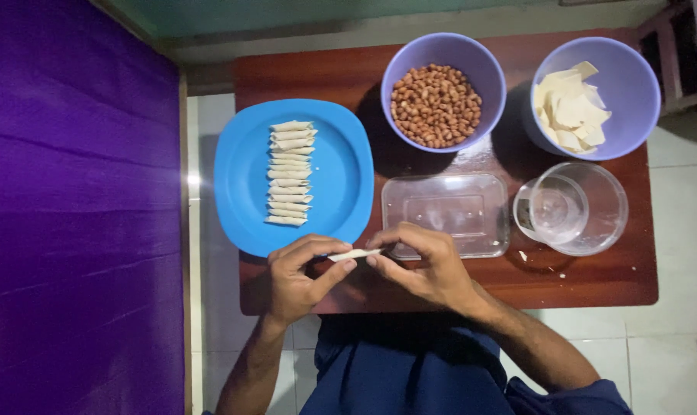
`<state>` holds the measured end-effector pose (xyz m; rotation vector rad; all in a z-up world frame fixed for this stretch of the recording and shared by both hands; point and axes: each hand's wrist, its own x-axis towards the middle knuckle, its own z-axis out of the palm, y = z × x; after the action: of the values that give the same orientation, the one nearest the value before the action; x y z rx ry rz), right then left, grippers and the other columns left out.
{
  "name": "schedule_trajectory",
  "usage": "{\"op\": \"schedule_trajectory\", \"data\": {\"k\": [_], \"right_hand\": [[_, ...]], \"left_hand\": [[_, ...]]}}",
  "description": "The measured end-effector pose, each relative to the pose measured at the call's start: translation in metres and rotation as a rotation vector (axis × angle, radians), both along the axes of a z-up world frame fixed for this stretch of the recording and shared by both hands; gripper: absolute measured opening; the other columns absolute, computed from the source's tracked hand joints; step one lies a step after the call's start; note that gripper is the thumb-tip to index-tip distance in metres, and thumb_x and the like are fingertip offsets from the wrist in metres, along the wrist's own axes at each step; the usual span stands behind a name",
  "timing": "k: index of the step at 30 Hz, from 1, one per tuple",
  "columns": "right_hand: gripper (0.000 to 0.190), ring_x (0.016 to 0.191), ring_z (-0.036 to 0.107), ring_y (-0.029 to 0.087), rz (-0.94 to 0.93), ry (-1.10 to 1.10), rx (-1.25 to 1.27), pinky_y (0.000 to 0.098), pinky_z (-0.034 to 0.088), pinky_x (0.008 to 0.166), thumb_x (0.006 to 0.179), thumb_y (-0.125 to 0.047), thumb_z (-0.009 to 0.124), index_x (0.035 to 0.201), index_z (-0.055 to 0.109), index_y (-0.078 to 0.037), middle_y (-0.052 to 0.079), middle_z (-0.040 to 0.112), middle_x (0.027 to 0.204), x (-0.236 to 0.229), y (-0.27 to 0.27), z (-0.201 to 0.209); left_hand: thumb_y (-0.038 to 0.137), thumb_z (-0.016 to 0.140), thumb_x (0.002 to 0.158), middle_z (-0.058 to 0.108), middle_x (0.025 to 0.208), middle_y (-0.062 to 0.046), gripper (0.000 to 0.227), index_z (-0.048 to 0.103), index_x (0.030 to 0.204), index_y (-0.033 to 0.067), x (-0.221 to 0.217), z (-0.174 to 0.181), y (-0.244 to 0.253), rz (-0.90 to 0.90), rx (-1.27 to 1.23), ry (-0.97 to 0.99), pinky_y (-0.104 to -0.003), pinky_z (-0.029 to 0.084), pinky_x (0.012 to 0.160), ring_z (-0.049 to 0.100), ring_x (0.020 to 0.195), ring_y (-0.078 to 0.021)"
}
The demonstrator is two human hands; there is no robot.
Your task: The person prepares snacks by placing peanuts on small squares of dough, moistening the edges with water by hand, and rolling them into small tubes. The finished rolls are placed on a blue plate.
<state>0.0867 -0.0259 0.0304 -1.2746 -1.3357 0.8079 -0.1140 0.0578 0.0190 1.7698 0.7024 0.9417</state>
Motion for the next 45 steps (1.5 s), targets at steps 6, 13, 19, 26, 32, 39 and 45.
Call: {"op": "schedule_trajectory", "data": {"k": [6,13,19,26,32,39,45], "right_hand": [[0.011,0.069,0.074,0.027,0.023,-0.018,-0.053,0.0426,0.058,0.068,0.085,-0.004,0.079,0.095,0.074,-0.005,0.014,0.077,0.077,-0.015,0.028,0.015],[0.015,0.082,0.076,0.029,0.105,0.099,-0.215,0.0480,0.060,0.081,0.085,-0.001,0.079,0.099,0.075,-0.003,0.017,0.078,0.084,-0.016,0.079,-0.018],[0.013,0.082,0.078,0.029,0.110,-0.034,-0.186,0.0466,0.061,0.077,0.088,0.000,0.075,0.100,0.075,-0.005,0.016,0.078,0.084,-0.022,0.120,-0.019],[0.019,0.080,0.078,0.034,0.140,-0.215,-0.092,0.0413,0.062,0.071,0.087,0.004,0.074,0.105,0.076,-0.004,0.018,0.078,0.084,-0.020,0.150,-0.037],[0.018,0.078,0.078,0.034,0.118,-0.323,-0.076,0.0414,0.063,0.066,0.088,0.004,0.073,0.104,0.076,-0.004,0.017,0.077,0.083,-0.016,0.163,-0.045],[0.015,0.074,0.077,0.034,0.105,-0.404,-0.107,0.0419,0.063,0.060,0.092,-0.001,0.069,0.104,0.075,-0.005,0.015,0.076,0.083,-0.013,0.171,-0.068],[0.013,0.073,0.077,0.034,0.094,-0.442,-0.096,0.0430,0.063,0.057,0.091,0.003,0.069,0.100,0.074,-0.004,0.016,0.074,0.081,-0.015,0.169,-0.075]], "left_hand": [[0.006,0.087,0.079,0.080,0.083,-0.008,0.017,0.080,0.094,0.0090,-0.024,0.019,0.028,0.026,0.139,0.090,-0.037,0.061,0.066,0.078,0.073,-0.0262],[0.007,0.087,0.080,0.079,0.083,-0.011,0.019,0.081,0.097,0.0093,-0.040,0.012,0.075,0.008,0.147,0.103,-0.039,0.060,0.068,0.076,0.072,-0.0261],[0.011,0.088,0.083,0.078,0.083,-0.008,0.019,0.080,0.100,0.0113,-0.046,-0.004,0.123,0.031,0.248,0.212,-0.039,0.060,0.072,0.076,0.075,-0.0258],[0.008,0.085,0.087,0.076,0.091,-0.003,0.017,0.082,0.102,0.0150,-0.043,-0.025,0.155,0.042,0.324,0.239,-0.031,0.059,0.072,0.074,0.076,-0.0184],[0.004,0.079,0.093,0.075,0.090,-0.006,0.015,0.081,0.107,0.0104,-0.040,-0.026,0.162,0.013,0.332,0.243,-0.033,0.060,0.073,0.075,0.080,-0.0214],[0.007,0.082,0.093,0.072,0.088,-0.005,0.008,0.081,0.101,0.0093,-0.037,-0.035,0.165,0.035,0.422,0.273,-0.032,0.061,0.069,0.074,0.079,-0.0212],[0.004,0.082,0.092,0.068,0.089,-0.005,0.010,0.080,0.099,0.0100,-0.038,-0.034,0.170,0.014,0.435,0.311,-0.035,0.061,0.067,0.071,0.079,-0.0216]]}}
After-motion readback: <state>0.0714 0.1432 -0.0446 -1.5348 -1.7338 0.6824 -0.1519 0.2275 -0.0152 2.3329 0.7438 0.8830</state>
